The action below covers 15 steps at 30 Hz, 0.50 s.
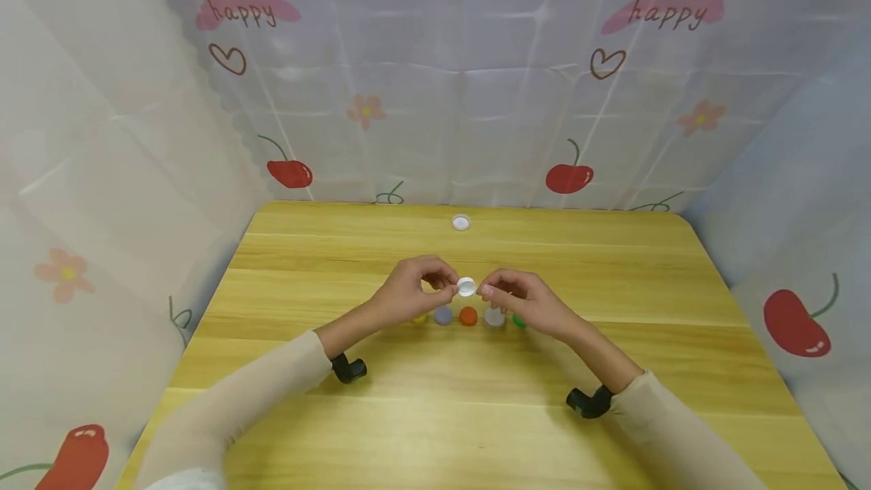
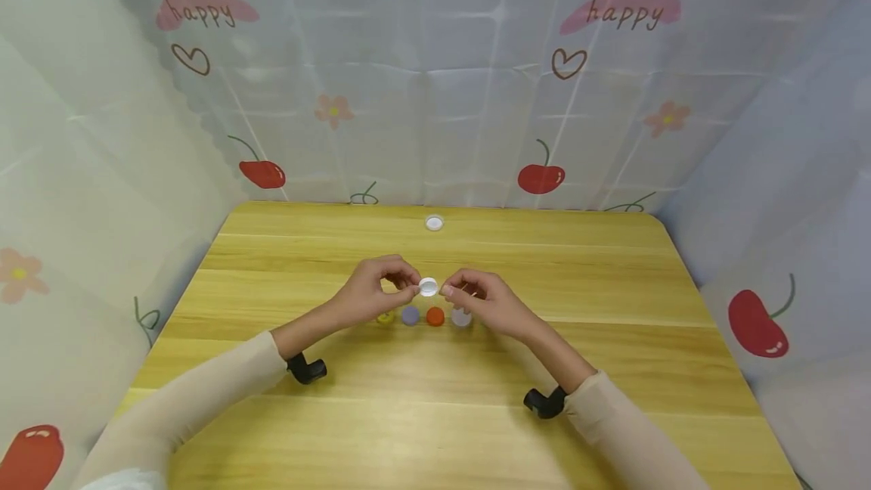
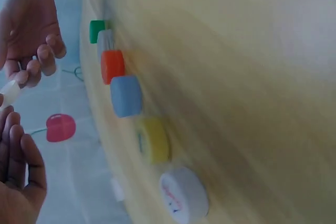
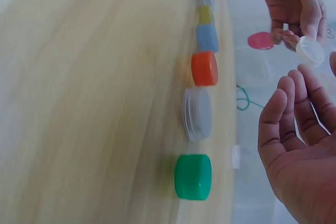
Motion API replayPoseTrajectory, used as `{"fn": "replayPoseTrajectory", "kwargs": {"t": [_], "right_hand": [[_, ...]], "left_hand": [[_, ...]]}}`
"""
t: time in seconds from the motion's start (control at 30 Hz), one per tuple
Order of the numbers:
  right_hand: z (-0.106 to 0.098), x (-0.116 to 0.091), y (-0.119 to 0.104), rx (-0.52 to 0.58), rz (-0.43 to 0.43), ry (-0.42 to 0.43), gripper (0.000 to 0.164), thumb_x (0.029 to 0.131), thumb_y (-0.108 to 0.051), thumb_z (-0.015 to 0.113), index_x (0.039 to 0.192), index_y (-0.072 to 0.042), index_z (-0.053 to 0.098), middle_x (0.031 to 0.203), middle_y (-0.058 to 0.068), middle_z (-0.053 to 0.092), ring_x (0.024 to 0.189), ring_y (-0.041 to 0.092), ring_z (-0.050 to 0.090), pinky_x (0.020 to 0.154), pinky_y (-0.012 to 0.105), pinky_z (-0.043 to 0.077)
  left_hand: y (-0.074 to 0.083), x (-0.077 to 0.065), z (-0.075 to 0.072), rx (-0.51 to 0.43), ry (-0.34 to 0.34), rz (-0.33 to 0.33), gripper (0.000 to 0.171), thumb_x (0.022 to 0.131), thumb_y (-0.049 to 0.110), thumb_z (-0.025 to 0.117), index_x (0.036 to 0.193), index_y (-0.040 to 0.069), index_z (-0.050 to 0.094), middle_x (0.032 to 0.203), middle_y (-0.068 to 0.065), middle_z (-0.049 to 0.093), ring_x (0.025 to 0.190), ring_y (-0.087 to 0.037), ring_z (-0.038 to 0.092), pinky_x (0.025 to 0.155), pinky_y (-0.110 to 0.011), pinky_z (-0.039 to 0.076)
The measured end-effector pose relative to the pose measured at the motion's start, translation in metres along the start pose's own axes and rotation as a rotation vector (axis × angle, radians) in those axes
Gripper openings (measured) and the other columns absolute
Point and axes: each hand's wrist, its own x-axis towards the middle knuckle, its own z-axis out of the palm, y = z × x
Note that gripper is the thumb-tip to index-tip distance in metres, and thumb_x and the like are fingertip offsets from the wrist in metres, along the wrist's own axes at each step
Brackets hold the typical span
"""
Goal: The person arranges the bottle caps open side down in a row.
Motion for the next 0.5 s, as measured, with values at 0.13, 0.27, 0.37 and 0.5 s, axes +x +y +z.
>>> {"fn": "replayPoseTrajectory", "kwargs": {"t": [0.13,0.27,0.37,0.5], "right_hand": [[0.002,0.005,0.0,0.093,0.066,-0.037,0.031,0.115,-0.023,0.052,0.123,0.001,0.07,0.115,0.03,0.067,0.093,0.044,0.062,0.08,0.038,0.06],[0.006,0.01,-0.001,0.164,0.088,-0.078,0.039,0.116,-0.027,0.048,0.125,0.006,0.068,0.115,0.025,0.069,0.097,0.036,0.065,0.086,0.035,0.06],[0.008,0.012,-0.001,0.205,0.082,-0.105,0.042,0.115,-0.026,0.049,0.125,0.012,0.063,0.112,0.021,0.07,0.096,0.03,0.064,0.088,0.036,0.059],[0.011,0.011,-0.002,0.211,0.069,-0.118,0.039,0.114,-0.024,0.052,0.124,0.012,0.063,0.107,0.014,0.071,0.092,0.027,0.062,0.087,0.04,0.057]], "left_hand": [[0.006,0.0,-0.006,0.273,0.067,0.287,0.008,0.097,0.017,0.079,0.105,0.016,0.077,0.101,0.004,0.074,0.092,-0.015,0.067,0.082,-0.029,0.061],[0.009,0.002,-0.008,0.494,0.142,0.528,0.013,0.092,0.016,0.083,0.104,0.013,0.077,0.1,0.002,0.074,0.092,-0.013,0.066,0.079,-0.024,0.058],[0.009,0.002,-0.007,0.579,0.162,0.638,0.015,0.091,0.016,0.084,0.104,0.012,0.077,0.099,0.001,0.074,0.092,-0.014,0.067,0.079,-0.024,0.058],[0.01,0.001,-0.006,0.621,0.151,0.694,0.014,0.092,0.017,0.081,0.104,0.012,0.077,0.1,0.002,0.074,0.091,-0.014,0.068,0.081,-0.023,0.059]]}}
